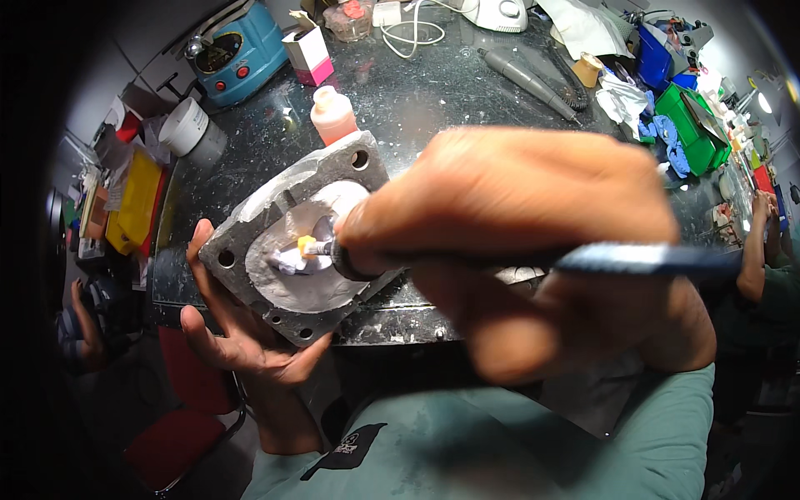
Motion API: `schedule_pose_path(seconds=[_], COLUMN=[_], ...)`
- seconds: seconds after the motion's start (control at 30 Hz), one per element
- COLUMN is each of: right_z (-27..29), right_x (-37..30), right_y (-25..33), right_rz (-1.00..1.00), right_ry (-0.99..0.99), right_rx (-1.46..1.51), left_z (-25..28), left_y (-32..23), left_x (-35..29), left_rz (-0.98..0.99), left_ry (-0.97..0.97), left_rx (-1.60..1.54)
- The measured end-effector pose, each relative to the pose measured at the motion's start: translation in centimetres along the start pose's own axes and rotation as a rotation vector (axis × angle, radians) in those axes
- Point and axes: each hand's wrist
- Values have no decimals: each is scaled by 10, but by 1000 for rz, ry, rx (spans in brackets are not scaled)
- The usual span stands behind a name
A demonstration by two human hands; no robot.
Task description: Applying a separating medium to a dental plaster mold inside a flask using a small brush.
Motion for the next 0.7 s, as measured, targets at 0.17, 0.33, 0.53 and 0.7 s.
schedule_pose_path(seconds=[0.17,0.33,0.53,0.7], right_z=[-10,-14,-12,3], right_x=[0,-2,4,-1], right_y=[-15,-10,-12,-8], right_rz=[308,95,202,117], right_ry=[51,1,30,60], right_rx=[-135,2,-160,-85], left_z=[-3,-3,-1,0], left_y=[-6,-8,-11,-13], left_x=[0,1,2,3], left_rz=[51,63,90,124], left_ry=[30,35,49,88], left_rx=[-85,-84,-111,-158])
Point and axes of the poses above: each hand's wrist, its own x-axis towards the middle knuckle, its own z-axis out of the back of the hand, y = z × x, and after that the axes turned 6 degrees about z, right-handed
